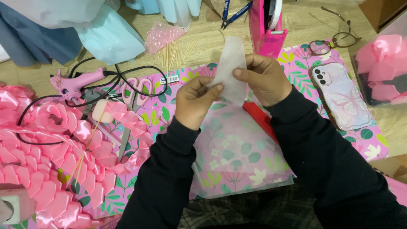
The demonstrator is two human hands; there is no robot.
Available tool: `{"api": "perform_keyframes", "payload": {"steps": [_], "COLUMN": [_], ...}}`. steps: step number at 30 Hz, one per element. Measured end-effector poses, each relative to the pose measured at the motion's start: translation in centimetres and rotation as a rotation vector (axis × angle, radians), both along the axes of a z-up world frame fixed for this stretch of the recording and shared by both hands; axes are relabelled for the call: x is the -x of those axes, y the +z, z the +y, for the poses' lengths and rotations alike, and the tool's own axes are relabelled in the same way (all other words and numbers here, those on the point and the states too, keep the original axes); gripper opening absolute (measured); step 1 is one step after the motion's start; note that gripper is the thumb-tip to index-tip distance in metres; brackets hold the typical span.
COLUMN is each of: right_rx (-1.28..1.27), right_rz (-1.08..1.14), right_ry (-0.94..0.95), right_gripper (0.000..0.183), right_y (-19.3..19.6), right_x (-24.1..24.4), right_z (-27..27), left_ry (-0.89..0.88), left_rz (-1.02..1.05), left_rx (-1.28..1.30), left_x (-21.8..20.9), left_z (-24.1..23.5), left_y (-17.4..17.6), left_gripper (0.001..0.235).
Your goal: The person cuts a piece of white tissue paper with a utility knife, folds it into a flower shape, and secures it with a rubber band. They repeat this process, placing the finished flowers into a pink basket.
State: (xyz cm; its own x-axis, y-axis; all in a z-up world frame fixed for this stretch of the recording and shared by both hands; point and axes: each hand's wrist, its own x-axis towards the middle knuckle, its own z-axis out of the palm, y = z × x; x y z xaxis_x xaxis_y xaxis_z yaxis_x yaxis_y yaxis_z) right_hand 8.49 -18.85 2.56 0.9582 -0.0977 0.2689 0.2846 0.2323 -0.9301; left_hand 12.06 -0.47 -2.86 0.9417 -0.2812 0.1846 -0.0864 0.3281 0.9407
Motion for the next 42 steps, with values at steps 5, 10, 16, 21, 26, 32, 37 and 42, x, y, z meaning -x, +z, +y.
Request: {"api": "perform_keyframes", "payload": {"steps": [5, 10, 16, 21, 26, 32, 37, 42], "right_rx": [0.041, 0.067, -0.215, -0.472, -0.53, -0.521, -0.486, -0.454], "right_rz": [0.032, 0.073, 0.137, 0.125, 0.16, 0.169, 0.156, 0.067], "right_ry": [0.023, 0.008, -0.001, 0.023, 0.069, 0.096, 0.085, 0.06], "right_gripper": [0.014, 0.019, 0.02, 0.012, 0.016, 0.015, 0.016, 0.024], "right_y": [1.8, 0.6, -2.8, -3.2, -3.9, -4.3, -4.1, 0.0], "right_x": [1.0, 0.5, -1.3, -1.6, -1.4, -0.9, -0.8, 0.6], "right_z": [1.7, 1.6, -0.4, 0.1, 1.3, 2.4, 2.6, 3.9], "left_ry": [0.169, 0.216, 0.044, -0.239, -0.117, 0.177, 0.244, 0.255], "left_rz": [-0.02, -0.037, 0.0, -0.152, -0.319, -0.104, -0.023, 0.004], "left_rx": [0.08, 0.098, 0.301, 0.216, 0.01, 0.105, 0.168, 0.093], "left_x": [-0.2, 0.4, -0.3, 1.3, 1.6, 3.4, 2.5, 1.8], "left_z": [0.8, 0.9, 1.0, 0.2, -1.1, -0.7, -0.9, -0.8], "left_y": [2.0, 3.1, 0.9, -1.7, 0.1, 4.8, 1.8, -0.4], "left_gripper": [0.011, 0.01, 0.039, 0.115, 0.096, 0.029, 0.022, 0.018]}}
